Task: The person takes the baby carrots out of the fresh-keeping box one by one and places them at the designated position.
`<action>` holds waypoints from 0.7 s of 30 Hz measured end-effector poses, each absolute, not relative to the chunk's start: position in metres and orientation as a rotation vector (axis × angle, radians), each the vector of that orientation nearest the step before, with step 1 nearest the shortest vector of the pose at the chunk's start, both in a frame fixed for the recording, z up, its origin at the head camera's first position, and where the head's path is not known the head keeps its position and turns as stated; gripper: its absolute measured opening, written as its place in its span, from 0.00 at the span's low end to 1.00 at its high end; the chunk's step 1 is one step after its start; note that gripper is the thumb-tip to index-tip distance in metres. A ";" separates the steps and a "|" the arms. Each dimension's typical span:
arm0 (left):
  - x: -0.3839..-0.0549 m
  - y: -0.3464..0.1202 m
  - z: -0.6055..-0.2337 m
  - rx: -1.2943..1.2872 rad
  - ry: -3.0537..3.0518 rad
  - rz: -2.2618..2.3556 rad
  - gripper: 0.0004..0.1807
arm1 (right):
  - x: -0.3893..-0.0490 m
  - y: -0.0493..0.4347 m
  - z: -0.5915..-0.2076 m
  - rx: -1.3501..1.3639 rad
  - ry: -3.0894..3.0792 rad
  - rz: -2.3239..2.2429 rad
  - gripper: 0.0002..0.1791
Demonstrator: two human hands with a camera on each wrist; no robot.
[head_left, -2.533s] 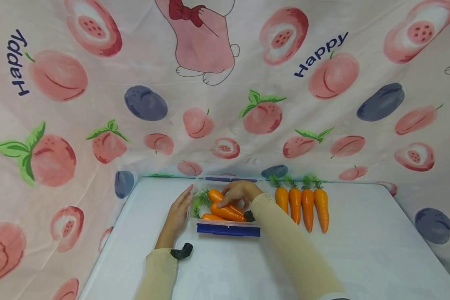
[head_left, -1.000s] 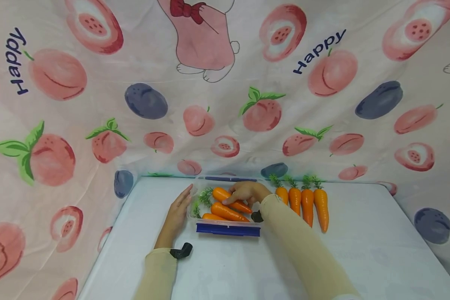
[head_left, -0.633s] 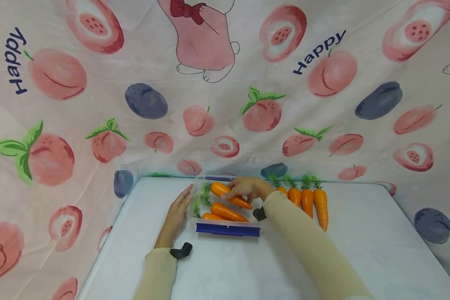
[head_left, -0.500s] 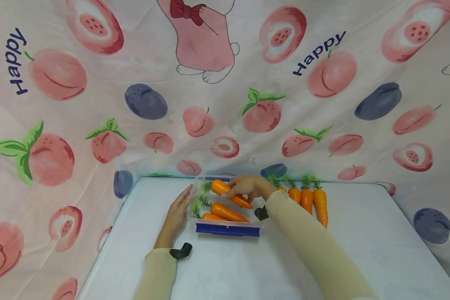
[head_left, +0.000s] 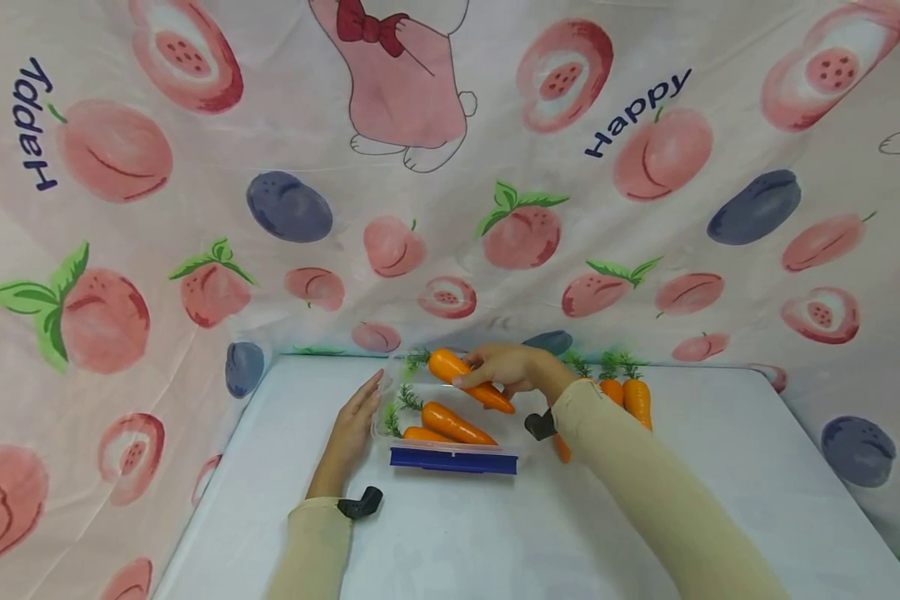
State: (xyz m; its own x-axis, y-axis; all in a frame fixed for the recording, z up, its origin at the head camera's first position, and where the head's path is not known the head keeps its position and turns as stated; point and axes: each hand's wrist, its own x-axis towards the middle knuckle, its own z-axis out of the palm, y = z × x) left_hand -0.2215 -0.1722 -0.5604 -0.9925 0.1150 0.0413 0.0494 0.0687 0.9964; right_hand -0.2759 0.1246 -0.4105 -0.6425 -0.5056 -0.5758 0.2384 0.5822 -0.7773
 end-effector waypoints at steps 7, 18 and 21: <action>-0.220 -0.173 -0.559 0.172 2.262 2.099 0.28 | -0.271 0.131 -0.401 -0.218 1.978 -1.150 0.33; -0.221 -0.173 -0.561 0.180 2.199 2.137 0.27 | -0.265 0.149 -0.397 -0.239 1.986 -1.173 0.34; -0.222 -0.173 -0.562 0.183 2.191 2.151 0.27 | -0.264 0.155 -0.397 -0.224 1.989 -1.187 0.35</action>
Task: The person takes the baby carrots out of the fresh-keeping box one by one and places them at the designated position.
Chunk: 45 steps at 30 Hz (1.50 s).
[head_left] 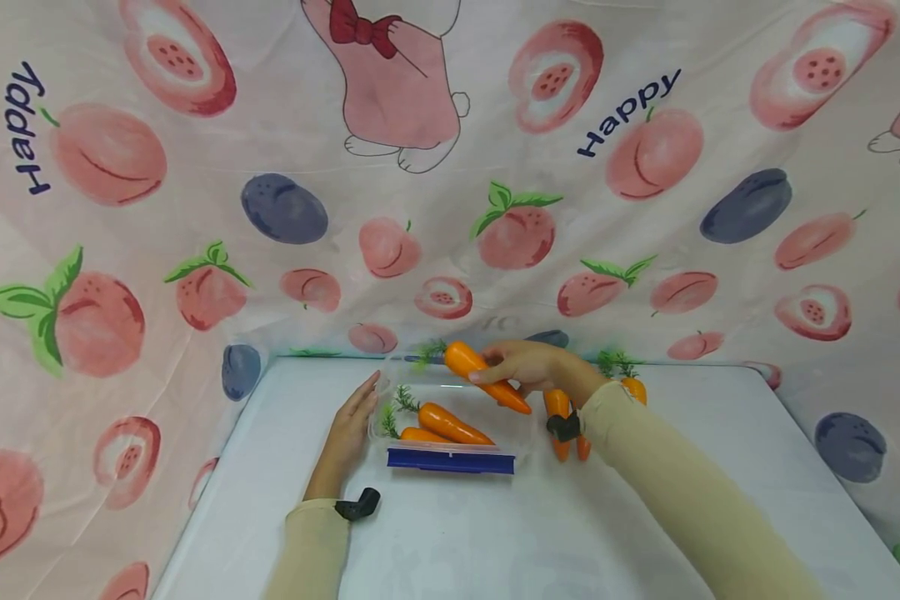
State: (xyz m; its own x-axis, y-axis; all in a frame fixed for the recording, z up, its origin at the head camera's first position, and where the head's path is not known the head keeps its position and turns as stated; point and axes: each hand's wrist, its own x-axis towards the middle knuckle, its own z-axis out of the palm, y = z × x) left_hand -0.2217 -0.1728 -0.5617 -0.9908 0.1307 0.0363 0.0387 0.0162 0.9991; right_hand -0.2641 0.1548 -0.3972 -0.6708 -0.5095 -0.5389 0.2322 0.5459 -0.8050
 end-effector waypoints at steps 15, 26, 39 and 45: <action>-0.220 -0.172 -0.561 0.164 2.206 2.136 0.27 | -0.254 0.185 -0.389 -0.200 2.090 -1.205 0.36; -0.220 -0.175 -0.564 0.169 2.182 2.149 0.28 | -0.248 0.221 -0.381 -0.176 2.091 -1.328 0.37; -0.222 -0.174 -0.565 0.172 2.170 2.159 0.28 | -0.236 0.279 -0.384 -0.184 2.059 -1.473 0.36; -0.223 -0.173 -0.565 0.174 2.169 2.160 0.28 | -0.227 0.309 -0.387 -0.170 2.097 -1.518 0.35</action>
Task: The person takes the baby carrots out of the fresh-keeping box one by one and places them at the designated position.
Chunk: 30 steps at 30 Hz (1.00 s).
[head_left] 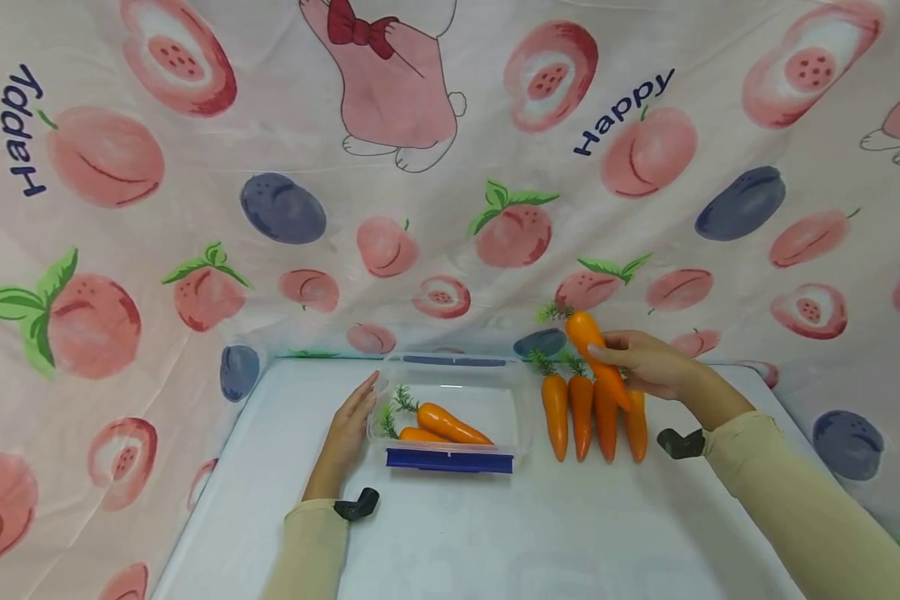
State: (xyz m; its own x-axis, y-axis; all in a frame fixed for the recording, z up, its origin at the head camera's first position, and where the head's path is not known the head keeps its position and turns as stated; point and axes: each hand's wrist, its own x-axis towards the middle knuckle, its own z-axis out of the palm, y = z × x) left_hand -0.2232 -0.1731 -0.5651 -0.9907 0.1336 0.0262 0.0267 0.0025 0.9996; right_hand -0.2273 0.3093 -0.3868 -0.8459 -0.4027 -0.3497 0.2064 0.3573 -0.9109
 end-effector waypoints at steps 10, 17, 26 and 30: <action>-0.222 -0.171 -0.560 0.174 2.212 2.127 0.28 | -0.221 0.354 -0.400 -0.011 2.130 -1.555 0.43; -0.222 -0.171 -0.560 0.165 2.197 2.139 0.27 | -0.217 0.381 -0.423 0.020 2.167 -1.584 0.43; -0.223 -0.172 -0.561 0.165 2.169 2.156 0.28 | -0.208 0.406 -0.448 0.093 2.199 -1.609 0.45; -0.224 -0.172 -0.562 0.162 2.167 2.156 0.28 | -0.207 0.416 -0.461 0.153 2.205 -1.604 0.47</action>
State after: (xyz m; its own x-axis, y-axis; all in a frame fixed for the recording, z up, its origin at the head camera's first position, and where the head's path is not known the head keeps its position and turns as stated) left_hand -0.2236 -0.1719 -0.5623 -0.9912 0.1309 0.0176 0.0182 0.0038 0.9998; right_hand -0.2068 0.4164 -0.4611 -0.9109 -0.1480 -0.3853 0.3209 0.3330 -0.8866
